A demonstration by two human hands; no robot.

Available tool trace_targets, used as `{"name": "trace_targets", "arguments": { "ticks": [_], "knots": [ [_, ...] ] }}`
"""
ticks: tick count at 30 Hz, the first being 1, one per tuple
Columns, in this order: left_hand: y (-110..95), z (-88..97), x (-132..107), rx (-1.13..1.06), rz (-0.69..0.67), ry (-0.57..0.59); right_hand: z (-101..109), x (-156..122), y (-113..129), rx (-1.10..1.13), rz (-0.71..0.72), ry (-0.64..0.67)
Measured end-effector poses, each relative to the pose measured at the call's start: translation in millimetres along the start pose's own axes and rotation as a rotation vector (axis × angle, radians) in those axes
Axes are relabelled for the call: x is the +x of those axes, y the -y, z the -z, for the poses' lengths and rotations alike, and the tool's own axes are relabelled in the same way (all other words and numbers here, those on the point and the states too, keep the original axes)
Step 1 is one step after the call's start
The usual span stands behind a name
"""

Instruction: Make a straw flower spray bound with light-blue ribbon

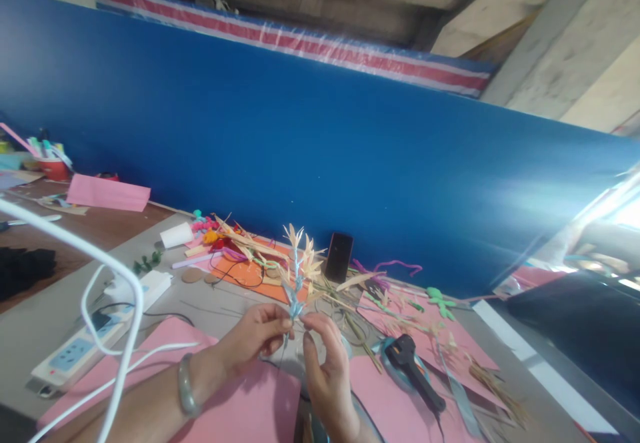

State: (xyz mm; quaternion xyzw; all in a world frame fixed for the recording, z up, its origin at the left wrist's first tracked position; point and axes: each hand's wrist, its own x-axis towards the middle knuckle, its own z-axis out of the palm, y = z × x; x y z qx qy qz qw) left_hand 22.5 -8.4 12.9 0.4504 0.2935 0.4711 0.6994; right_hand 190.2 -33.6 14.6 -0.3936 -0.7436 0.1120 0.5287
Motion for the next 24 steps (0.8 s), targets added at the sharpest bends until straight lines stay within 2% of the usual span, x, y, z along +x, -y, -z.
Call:
{"name": "trace_targets", "arguments": {
  "ticks": [17,24],
  "knots": [
    [-9.6,-8.4,-2.5,-0.023,0.015,-0.039,1.5,0.2,4.3,-0.132,0.096,0.016],
    [-5.9,-6.6,-1.9,0.02,-0.018,-0.043,3.2,2.1,9.6,-0.181,0.103,0.029]
  ]
}}
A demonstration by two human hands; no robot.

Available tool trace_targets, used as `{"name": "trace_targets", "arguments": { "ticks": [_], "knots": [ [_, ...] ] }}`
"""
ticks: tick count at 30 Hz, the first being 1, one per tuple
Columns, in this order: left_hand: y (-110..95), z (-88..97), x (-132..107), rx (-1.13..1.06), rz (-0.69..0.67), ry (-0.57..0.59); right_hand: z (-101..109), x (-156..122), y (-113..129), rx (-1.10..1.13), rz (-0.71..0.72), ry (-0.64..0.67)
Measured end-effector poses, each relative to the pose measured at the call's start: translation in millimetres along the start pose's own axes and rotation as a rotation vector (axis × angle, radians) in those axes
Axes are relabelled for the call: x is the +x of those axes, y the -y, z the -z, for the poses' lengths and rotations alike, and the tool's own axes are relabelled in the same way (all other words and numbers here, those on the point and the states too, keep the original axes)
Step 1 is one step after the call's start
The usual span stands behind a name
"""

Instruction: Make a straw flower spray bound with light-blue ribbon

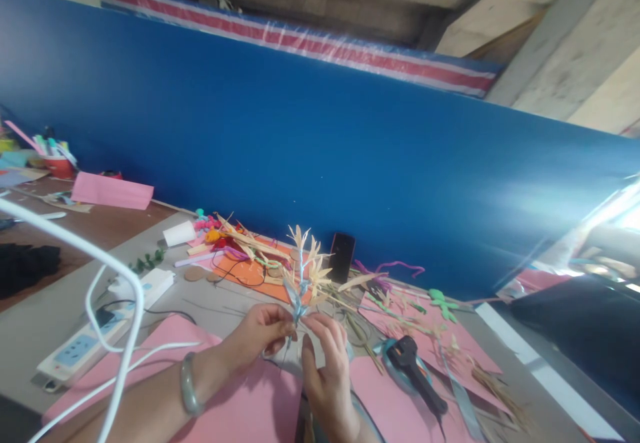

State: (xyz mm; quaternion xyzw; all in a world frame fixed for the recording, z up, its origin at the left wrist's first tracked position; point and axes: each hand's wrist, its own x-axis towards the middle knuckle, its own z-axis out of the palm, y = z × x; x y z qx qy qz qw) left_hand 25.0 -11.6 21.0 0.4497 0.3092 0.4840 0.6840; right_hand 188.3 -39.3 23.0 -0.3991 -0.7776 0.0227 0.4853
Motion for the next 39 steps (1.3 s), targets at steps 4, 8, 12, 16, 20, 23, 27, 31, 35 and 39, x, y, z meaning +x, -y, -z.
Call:
{"name": "trace_targets", "arguments": {
  "ticks": [4,8,12,16,20,23,27,31,35,39],
  "knots": [
    [3.2,0.7,0.6,0.04,-0.02,-0.023,0.4,0.5,0.9,-0.023,-0.002,0.005],
    [5.2,2.3,1.1,0.1,-0.06,-0.03,-0.1,-0.2,0.2,-0.029,0.005,-0.001],
    [7.7,4.4,1.8,0.137,-0.075,-0.025,-0.4,-1.2,0.0,-0.03,0.001,-0.001],
    [9.9,4.6,2.1,0.13,-0.081,-0.029,-0.3,-1.5,0.7,-0.037,-0.004,-0.009],
    [7.7,2.2,1.5,0.114,-0.073,-0.043,-0.7,-2.4,0.3,-0.037,-0.004,-0.015],
    [5.0,0.6,0.9,0.102,-0.065,-0.045,-1.0,-2.9,0.3,-0.038,-0.003,-0.023],
    [4.9,0.5,0.4,0.102,-0.065,-0.037,-1.1,-2.8,1.3,-0.031,-0.002,-0.025],
    [5.4,0.6,-0.4,0.093,-0.061,-0.038,-0.8,-2.4,1.4,-0.011,-0.002,-0.028],
    [2.4,-1.4,-1.4,0.083,-0.063,-0.037,-0.6,-2.5,1.4,-0.006,0.005,-0.019],
    [-1.1,-3.9,-2.5,0.059,-0.052,-0.04,-1.1,-3.8,1.6,-0.004,-0.005,-0.01]
  ]
}}
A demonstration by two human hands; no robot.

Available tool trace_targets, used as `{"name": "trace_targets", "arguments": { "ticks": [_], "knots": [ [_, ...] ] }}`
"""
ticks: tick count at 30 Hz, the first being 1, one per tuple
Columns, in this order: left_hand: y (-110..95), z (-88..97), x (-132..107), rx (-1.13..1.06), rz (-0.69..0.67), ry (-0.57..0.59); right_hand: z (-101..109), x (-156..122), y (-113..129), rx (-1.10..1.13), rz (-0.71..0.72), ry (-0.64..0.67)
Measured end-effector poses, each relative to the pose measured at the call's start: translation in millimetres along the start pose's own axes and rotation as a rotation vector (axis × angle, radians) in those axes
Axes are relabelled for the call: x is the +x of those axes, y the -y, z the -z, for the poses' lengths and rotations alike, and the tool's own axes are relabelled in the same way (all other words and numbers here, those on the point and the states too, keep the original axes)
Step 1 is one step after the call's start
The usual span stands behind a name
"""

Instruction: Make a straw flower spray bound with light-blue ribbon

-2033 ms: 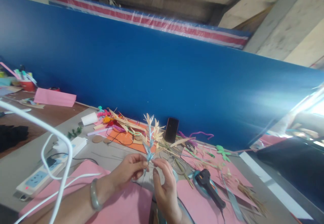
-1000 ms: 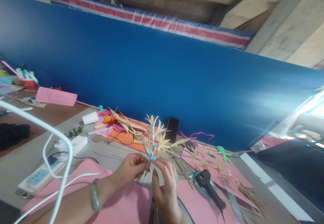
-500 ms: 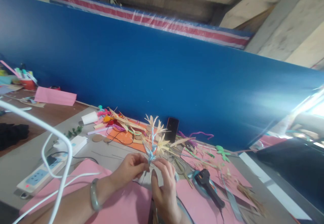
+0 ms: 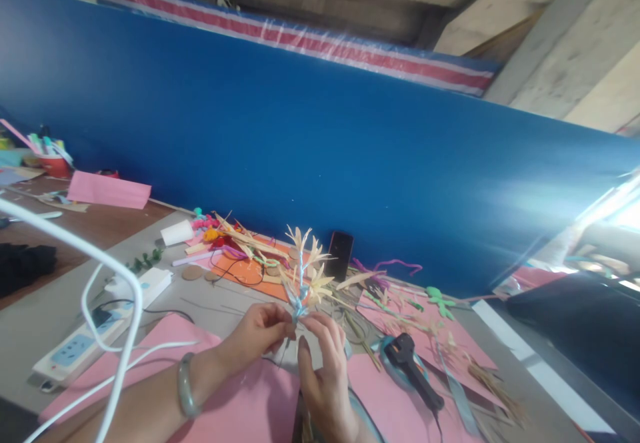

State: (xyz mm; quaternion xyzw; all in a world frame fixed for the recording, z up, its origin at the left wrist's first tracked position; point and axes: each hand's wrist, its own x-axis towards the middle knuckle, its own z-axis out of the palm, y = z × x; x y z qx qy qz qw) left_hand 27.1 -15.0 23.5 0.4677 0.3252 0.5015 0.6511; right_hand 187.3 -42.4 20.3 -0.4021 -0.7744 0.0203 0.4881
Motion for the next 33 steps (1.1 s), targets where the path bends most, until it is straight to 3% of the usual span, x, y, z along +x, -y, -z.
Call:
{"name": "trace_targets", "arguments": {
  "ticks": [12,33],
  "knots": [
    [5.9,4.3,2.6,-0.078,0.041,-0.006,2.0,-1.0,0.7,0.031,0.02,-0.058],
    [0.4,1.4,-0.7,-0.09,0.017,0.071,2.4,-1.3,2.9,-0.024,0.032,0.038]
  ]
}}
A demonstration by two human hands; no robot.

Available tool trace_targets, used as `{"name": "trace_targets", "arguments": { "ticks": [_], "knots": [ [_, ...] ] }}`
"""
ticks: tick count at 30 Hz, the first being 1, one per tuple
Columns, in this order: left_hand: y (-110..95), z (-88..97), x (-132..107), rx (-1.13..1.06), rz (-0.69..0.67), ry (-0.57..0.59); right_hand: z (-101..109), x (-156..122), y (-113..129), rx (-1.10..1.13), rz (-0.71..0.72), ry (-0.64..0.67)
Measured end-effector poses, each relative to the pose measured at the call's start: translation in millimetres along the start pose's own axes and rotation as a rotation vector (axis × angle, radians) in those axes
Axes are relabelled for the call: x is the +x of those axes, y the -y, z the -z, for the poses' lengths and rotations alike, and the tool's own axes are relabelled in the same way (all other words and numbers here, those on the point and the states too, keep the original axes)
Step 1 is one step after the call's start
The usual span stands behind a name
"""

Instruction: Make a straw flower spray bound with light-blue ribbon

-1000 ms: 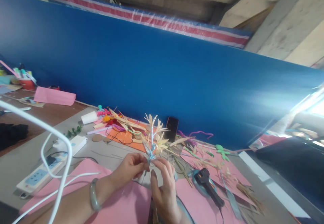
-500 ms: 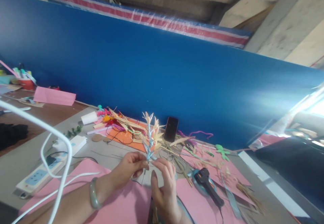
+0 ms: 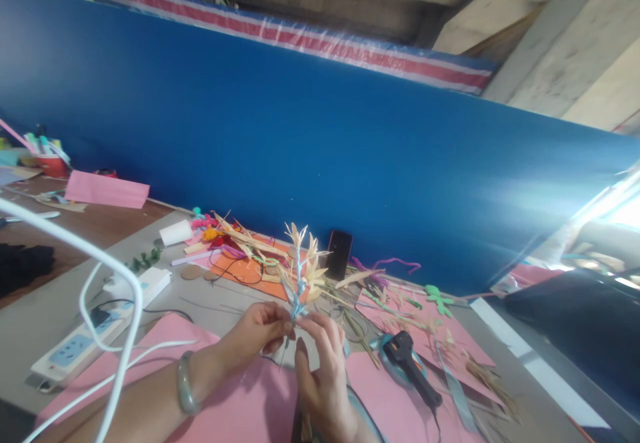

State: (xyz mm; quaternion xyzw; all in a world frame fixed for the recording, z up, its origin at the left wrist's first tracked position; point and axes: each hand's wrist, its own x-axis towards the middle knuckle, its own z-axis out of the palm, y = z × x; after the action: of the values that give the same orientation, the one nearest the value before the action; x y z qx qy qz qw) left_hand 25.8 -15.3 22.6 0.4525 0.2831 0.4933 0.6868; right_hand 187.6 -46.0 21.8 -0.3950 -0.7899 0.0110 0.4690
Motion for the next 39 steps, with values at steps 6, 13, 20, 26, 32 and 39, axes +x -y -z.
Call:
{"name": "trace_targets", "arguments": {
  "ticks": [6,13,20,26,32,39],
  "knots": [
    [1.8,0.0,0.3,0.007,0.015,-0.022,-1.5,-2.5,-1.6,0.005,-0.014,0.0],
    [3.8,0.4,1.3,-0.026,0.03,-0.041,1.1,-0.5,1.6,0.02,0.012,-0.119],
    [9.2,6.2,1.9,-0.04,0.021,0.008,-0.1,-3.0,-1.9,-0.003,0.004,-0.094],
    [6.1,3.8,-0.1,-0.085,0.039,0.046,-0.6,-4.7,-1.7,0.001,-0.012,-0.058],
    [2.5,2.3,-1.6,-0.094,0.052,0.073,0.2,-3.2,1.5,0.018,-0.003,-0.034],
    [2.6,2.1,-2.4,-0.088,0.073,0.07,0.1,-1.3,1.1,0.017,-0.016,-0.031]
  ]
}}
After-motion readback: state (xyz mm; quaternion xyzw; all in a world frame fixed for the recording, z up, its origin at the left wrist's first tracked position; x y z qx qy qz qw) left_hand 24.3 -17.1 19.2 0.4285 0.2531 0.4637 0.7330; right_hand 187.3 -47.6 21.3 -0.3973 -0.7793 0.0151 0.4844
